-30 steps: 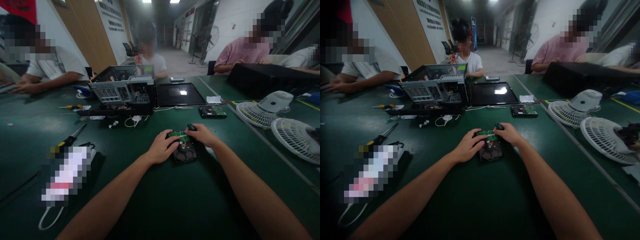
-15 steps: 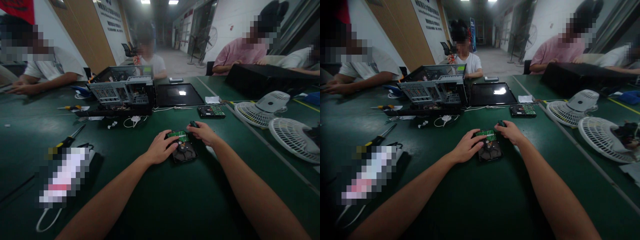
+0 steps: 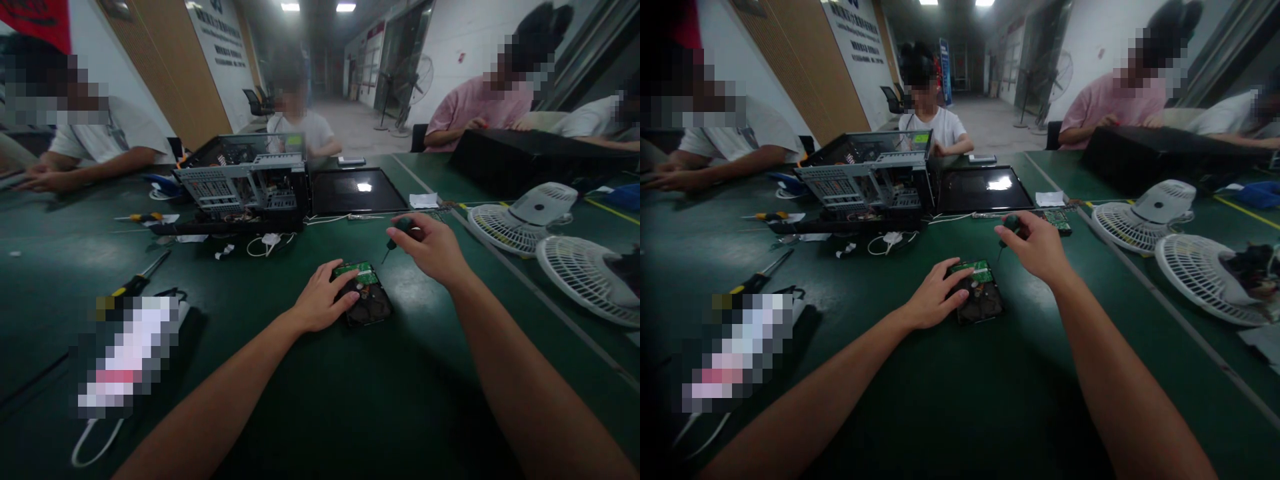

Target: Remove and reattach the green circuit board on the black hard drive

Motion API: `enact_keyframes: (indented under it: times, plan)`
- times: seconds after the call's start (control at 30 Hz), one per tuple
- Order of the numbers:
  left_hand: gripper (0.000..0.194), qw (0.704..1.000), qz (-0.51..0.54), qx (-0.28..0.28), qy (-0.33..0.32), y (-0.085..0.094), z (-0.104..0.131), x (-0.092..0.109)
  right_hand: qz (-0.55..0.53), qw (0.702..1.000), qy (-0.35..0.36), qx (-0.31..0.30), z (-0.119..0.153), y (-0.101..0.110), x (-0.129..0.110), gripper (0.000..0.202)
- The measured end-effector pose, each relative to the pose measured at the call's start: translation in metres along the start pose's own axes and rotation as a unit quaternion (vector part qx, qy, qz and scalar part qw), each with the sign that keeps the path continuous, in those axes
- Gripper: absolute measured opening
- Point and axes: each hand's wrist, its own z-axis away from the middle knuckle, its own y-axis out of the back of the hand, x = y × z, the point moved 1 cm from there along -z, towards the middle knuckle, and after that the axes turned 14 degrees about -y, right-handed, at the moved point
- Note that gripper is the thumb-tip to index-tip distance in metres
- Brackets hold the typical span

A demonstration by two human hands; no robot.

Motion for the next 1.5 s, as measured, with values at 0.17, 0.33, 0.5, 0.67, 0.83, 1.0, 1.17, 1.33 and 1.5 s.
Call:
enact_keyframes:
  times: [0.17, 0.33, 0.5, 0.67, 0.83, 1.0, 1.17, 1.33, 1.5]
  plan:
    - [0.054, 1.0, -0.003, -0.009, -0.009, 0.001, -0.001, 0.001, 0.034, 0.999, 0.014, 0.023, 0.006, -0.006, -0.01, 0.041]
    - [0.054, 1.0, -0.005, -0.004, -0.01, 0.001, 0.0, 0.001, 0.042, 0.999, 0.006, 0.012, 0.01, -0.016, -0.011, 0.037]
    - [0.053, 1.0, -0.005, -0.001, -0.016, 0.001, 0.0, 0.002, 0.036, 0.999, -0.01, -0.023, 0.011, -0.02, -0.01, 0.036]
    - [0.052, 1.0, -0.002, -0.002, -0.018, 0.0, 0.0, 0.0, 0.044, 0.999, -0.013, -0.026, 0.011, -0.022, -0.009, 0.035]
    - [0.052, 1.0, -0.002, -0.005, -0.016, 0.0, 0.0, -0.001, 0.05, 0.998, -0.014, -0.029, 0.01, -0.022, -0.007, 0.036]
    - [0.053, 1.0, -0.007, -0.008, -0.017, 0.001, 0.0, 0.001, 0.053, 0.998, -0.014, -0.035, 0.01, -0.021, -0.007, 0.036]
    - [0.053, 1.0, -0.001, -0.009, -0.014, 0.002, 0.0, 0.001, 0.083, 0.995, 0.002, -0.048, 0.012, -0.018, -0.013, 0.036]
    - [0.053, 1.0, -0.004, -0.006, -0.016, 0.001, 0.0, 0.0, 0.092, 0.993, 0.019, -0.071, 0.016, -0.017, -0.02, 0.038]
    - [0.052, 1.0, -0.001, -0.003, -0.016, 0.0, 0.0, -0.001, 0.093, 0.991, 0.031, -0.09, 0.019, -0.018, -0.024, 0.038]
